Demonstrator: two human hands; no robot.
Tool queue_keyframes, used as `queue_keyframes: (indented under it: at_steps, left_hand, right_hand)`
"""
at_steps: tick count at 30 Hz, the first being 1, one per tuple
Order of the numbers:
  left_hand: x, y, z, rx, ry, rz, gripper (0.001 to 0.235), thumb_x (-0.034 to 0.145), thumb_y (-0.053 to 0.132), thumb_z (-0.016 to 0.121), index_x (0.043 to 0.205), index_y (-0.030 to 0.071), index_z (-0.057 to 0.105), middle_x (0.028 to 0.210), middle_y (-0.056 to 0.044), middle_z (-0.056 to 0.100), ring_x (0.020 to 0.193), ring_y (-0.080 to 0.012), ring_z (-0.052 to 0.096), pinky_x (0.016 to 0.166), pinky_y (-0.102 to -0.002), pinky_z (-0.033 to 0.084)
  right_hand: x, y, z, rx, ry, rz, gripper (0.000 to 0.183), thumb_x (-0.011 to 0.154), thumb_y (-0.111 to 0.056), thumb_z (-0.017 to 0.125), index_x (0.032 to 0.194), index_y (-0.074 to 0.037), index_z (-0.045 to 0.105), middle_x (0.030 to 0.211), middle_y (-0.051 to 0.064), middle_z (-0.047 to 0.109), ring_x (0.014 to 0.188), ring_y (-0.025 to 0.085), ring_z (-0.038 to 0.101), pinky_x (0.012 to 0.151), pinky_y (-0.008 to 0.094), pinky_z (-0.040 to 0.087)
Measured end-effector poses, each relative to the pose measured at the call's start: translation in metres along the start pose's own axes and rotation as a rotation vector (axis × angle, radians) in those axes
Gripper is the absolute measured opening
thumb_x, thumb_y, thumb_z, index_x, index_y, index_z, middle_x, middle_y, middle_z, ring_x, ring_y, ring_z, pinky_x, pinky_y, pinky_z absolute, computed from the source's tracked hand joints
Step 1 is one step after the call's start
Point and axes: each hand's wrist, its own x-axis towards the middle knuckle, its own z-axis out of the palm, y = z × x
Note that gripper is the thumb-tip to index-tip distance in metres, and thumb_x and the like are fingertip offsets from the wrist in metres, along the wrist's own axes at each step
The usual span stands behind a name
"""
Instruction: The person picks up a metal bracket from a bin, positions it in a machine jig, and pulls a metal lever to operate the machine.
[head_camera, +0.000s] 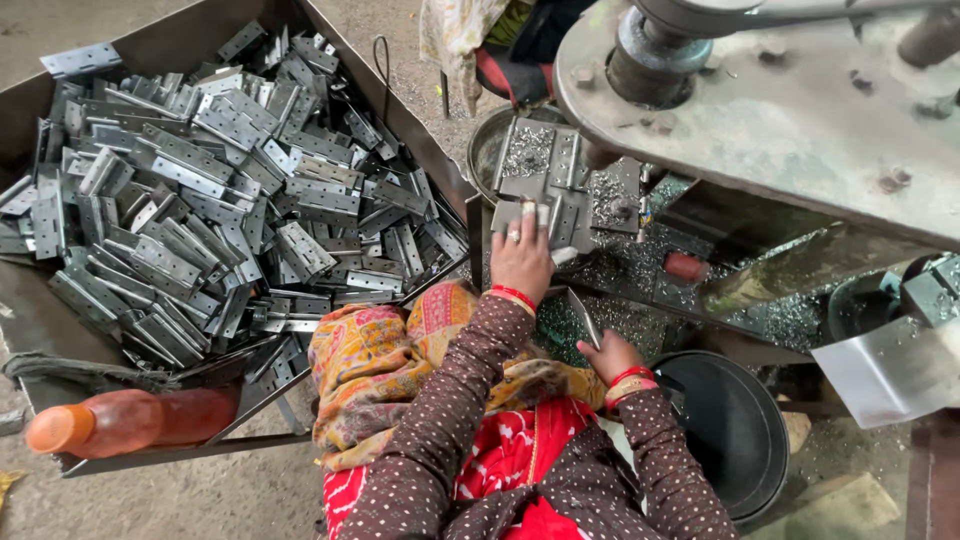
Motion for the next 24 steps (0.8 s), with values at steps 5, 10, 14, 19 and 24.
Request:
queue_keyframes:
  at_steps: [5, 10, 14, 19, 24]
  left_hand:
    - [-0.013, 0.023, -0.008, 0.028, 0.016, 0.052, 0.049, 0.093, 0.038, 0.055, 0.125, 0.003, 0.066, 0.147, -0.017, 0.053, 0.138, -0.0336, 0.049, 0.118, -0.061, 0.027]
    - [0.019, 0.022, 0.011, -0.003, -0.097, -0.046, 0.036, 0.099, 0.027, 0.052, 0.125, 0.007, 0.068, 0.151, -0.014, 0.052, 0.142, -0.0319, 0.048, 0.122, -0.061, 0.023]
    - [0.051, 0.015, 0.016, 0.009, -0.163, -0.068, 0.034, 0.1, 0.023, 0.049, 0.123, 0.007, 0.068, 0.152, -0.014, 0.051, 0.141, -0.0302, 0.047, 0.119, -0.059, 0.024]
    - [0.048, 0.016, 0.005, 0.033, -0.162, -0.061, 0.036, 0.099, 0.024, 0.049, 0.125, 0.007, 0.067, 0.15, -0.013, 0.051, 0.139, -0.0291, 0.048, 0.118, -0.056, 0.028]
    - [0.05, 0.013, 0.007, -0.044, -0.106, -0.079, 0.034, 0.097, 0.024, 0.052, 0.12, 0.007, 0.07, 0.15, -0.011, 0.053, 0.141, -0.0292, 0.049, 0.117, -0.054, 0.031]
  right_hand:
    - [0.006, 0.002, 0.004, -0.018, -0.001, -0.022, 0.058, 0.083, -0.059, 0.072, 0.103, -0.004, 0.068, 0.096, 0.023, 0.074, 0.094, 0.044, 0.071, 0.083, 0.051, 0.055]
    - [0.001, 0.002, 0.003, 0.006, 0.004, -0.046, 0.056, 0.085, -0.057, 0.071, 0.102, -0.004, 0.069, 0.095, 0.024, 0.074, 0.092, 0.044, 0.071, 0.08, 0.051, 0.054]
    - [-0.002, -0.004, -0.003, -0.002, -0.033, -0.015, 0.057, 0.087, -0.057, 0.069, 0.102, -0.002, 0.068, 0.09, 0.023, 0.074, 0.086, 0.043, 0.072, 0.078, 0.05, 0.055]
    - [0.001, 0.009, 0.017, 0.05, -0.001, -0.013, 0.05, 0.088, -0.053, 0.067, 0.105, -0.005, 0.068, 0.086, 0.022, 0.074, 0.082, 0.043, 0.073, 0.074, 0.051, 0.056]
    - [-0.001, 0.014, 0.066, 0.003, 0.196, -0.024, 0.05, 0.094, -0.05, 0.062, 0.118, -0.006, 0.063, 0.088, 0.024, 0.074, 0.082, 0.045, 0.072, 0.074, 0.053, 0.055]
